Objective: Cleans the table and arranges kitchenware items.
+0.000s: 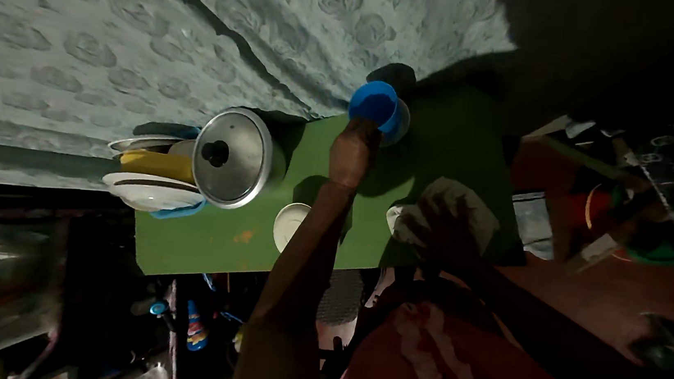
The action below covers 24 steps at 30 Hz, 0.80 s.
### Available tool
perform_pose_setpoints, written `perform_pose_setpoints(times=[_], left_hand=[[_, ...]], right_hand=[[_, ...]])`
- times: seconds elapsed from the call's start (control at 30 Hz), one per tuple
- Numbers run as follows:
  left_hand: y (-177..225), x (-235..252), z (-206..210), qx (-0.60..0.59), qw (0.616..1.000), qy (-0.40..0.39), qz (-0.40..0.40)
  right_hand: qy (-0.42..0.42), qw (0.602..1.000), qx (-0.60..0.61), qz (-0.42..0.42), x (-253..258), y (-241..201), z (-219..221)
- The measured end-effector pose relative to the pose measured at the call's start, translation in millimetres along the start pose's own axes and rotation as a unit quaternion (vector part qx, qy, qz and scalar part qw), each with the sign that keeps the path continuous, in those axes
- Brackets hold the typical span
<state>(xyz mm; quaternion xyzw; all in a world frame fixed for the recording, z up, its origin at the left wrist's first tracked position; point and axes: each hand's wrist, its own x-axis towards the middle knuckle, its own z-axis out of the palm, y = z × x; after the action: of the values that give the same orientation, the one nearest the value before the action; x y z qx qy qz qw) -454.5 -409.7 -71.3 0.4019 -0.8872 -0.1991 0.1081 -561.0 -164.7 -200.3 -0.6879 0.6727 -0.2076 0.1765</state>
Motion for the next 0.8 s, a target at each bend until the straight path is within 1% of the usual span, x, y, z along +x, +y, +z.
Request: perform_pose_setpoints(times=[0.17,0.27,0.37,0.4,0.43,0.47,0.5,0.53,0.57,0.6,0.63,0.7,0.73,0.77,0.8], left_hand=[[-7.1,7.6,25.7,0.043,0.998,-0.041,-0.006],[-12.8,6.6,34.2,0.034,0.999,-0.033,-0.006],[-17.2,-3.4,40.0,-0.015,0.999,0.031,0.004],[-13.9,-10.7,39.5,-0.049,0.997,0.054,-0.019],[-7.3,-19.3,40.1,-0.09,0.99,0.086,-0.06],[1.3,-28.0,42.8,-0.137,0.977,0.116,-0.118],[10.9,-35.4,47.7,-0.195,0.953,0.129,-0.192],[18.4,-41.2,54.2,-0.264,0.92,0.111,-0.268],[22.4,-45.9,63.8,-0.336,0.881,0.08,-0.324],[24.0,-49.4,74.5,-0.406,0.845,0.039,-0.347],[24.5,-49.9,84.5,-0.455,0.82,0.001,-0.348],[29.9,-43.2,95.9,-0.493,0.809,-0.041,-0.317],[36.4,-39.8,94.2,-0.513,0.8,-0.053,-0.306],[40.3,-36.2,93.5,-0.544,0.78,-0.067,-0.302],[43.4,-31.7,93.1,-0.584,0.746,-0.072,-0.312]], right_hand=[[0.027,1.0,-0.012,-0.008,-0.5,1.3,5.2],[0.036,0.999,-0.014,-0.01,-1.1,1.0,5.9],[0.036,0.999,-0.016,-0.011,-1.1,1.0,7.3],[0.038,0.999,-0.017,-0.013,-1.1,1.9,8.1],[0.036,0.999,-0.018,-0.015,-0.9,2.7,8.3],[0.034,0.999,-0.019,-0.016,-0.3,3.1,8.6],[0.021,1.0,-0.018,-0.01,0.7,2.5,7.8],[0.001,1.0,-0.015,-0.001,2.3,0.8,5.6],[-0.021,1.0,-0.012,0.01,4.1,-1.6,2.5],[-0.045,0.999,-0.01,0.02,6.1,-3.7,-1.0],[-0.065,0.997,-0.009,0.028,8.1,-5.0,-4.5],[-0.113,0.993,-0.001,0.026,10.6,-2.6,-12.8],[-0.12,0.993,0.006,0.006,9.6,-0.2,-18.6],[-0.126,0.992,0.015,-0.014,8.3,2.0,-25.3],[-0.142,0.989,0.018,-0.027,7.2,4.0,-31.6]])
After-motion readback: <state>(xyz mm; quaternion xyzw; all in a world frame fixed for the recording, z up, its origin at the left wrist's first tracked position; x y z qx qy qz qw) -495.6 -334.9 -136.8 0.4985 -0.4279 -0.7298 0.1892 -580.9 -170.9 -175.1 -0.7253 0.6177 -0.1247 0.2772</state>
